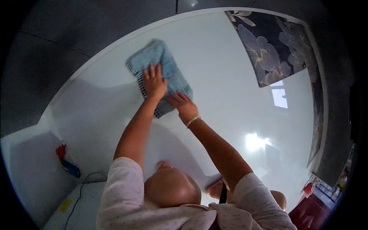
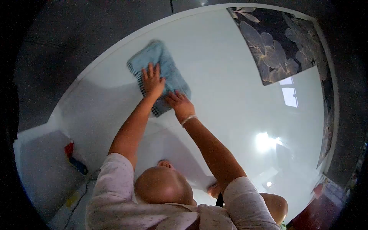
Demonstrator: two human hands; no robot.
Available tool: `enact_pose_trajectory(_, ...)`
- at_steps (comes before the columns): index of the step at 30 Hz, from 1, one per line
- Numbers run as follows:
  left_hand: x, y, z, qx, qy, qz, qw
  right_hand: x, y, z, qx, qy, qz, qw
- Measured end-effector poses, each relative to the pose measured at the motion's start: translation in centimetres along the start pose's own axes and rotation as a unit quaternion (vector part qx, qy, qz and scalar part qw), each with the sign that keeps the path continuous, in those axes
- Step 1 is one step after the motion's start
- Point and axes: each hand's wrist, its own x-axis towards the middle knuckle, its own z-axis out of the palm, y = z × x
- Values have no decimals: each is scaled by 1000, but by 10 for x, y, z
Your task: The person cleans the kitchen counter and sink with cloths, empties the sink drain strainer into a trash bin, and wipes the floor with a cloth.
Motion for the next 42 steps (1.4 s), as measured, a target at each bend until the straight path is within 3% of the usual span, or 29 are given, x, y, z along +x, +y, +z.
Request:
enact_pose_trajectory(1,5,22,6,4,8,71,997,-13,11,0,-6,2,11,1000)
enact_pose_trajectory(2,4,45,10,-6,8,82,997,-29,19,0,5,38,47,998)
enact_pose_trajectory(6,-29,116,20,-69,-71,260,960,-104,28,5,59,95,160,981)
enact_pose_trajectory(9,-76,131,22,-133,-96,364,917,-153,13,25,49,105,192,975)
enact_pose_trajectory(12,-125,120,12,-148,-150,424,881,-186,-10,46,65,79,146,984)
enact_pose_trajectory(13,-137,110,8,-149,-156,433,875,-189,-19,45,67,82,157,982)
enact_pose_trajectory(16,-163,72,-9,-136,-203,336,910,-192,-44,48,53,77,121,988)
enact_pose_trajectory(18,-169,44,-26,-92,-149,288,942,-173,-40,50,43,67,36,996)
enact_pose_trajectory(21,-169,11,-27,-105,-110,197,969,-138,-29,50,36,-4,13,999)
enact_pose_trajectory(26,-141,33,-19,-72,-148,174,971,-101,3,25,25,-104,5,994)
enact_pose_trajectory(28,-136,59,-42,-6,-243,159,957,-112,8,-4,29,-120,5,992)
enact_pose_trajectory(29,-128,73,-51,20,-296,188,936,-121,17,-24,77,-169,52,981)
enact_pose_trajectory(30,-125,90,-56,24,-295,195,935,-134,27,-41,42,-186,60,980)
enact_pose_trajectory(32,-121,139,-45,57,-325,296,896,-160,70,-54,49,-233,103,966)
enact_pose_trajectory(36,-153,229,-28,93,-306,420,849,-239,134,-77,-2,-284,179,942)
enact_pose_trajectory(38,-169,264,10,-15,-333,495,803,-275,153,-106,-21,-313,210,926)
enact_pose_trajectory(40,-196,305,-4,-7,-391,482,784,-316,170,-110,-38,-342,237,908)
enact_pose_trajectory(42,-221,312,9,-9,-365,503,783,-353,179,-85,-64,-317,269,907)
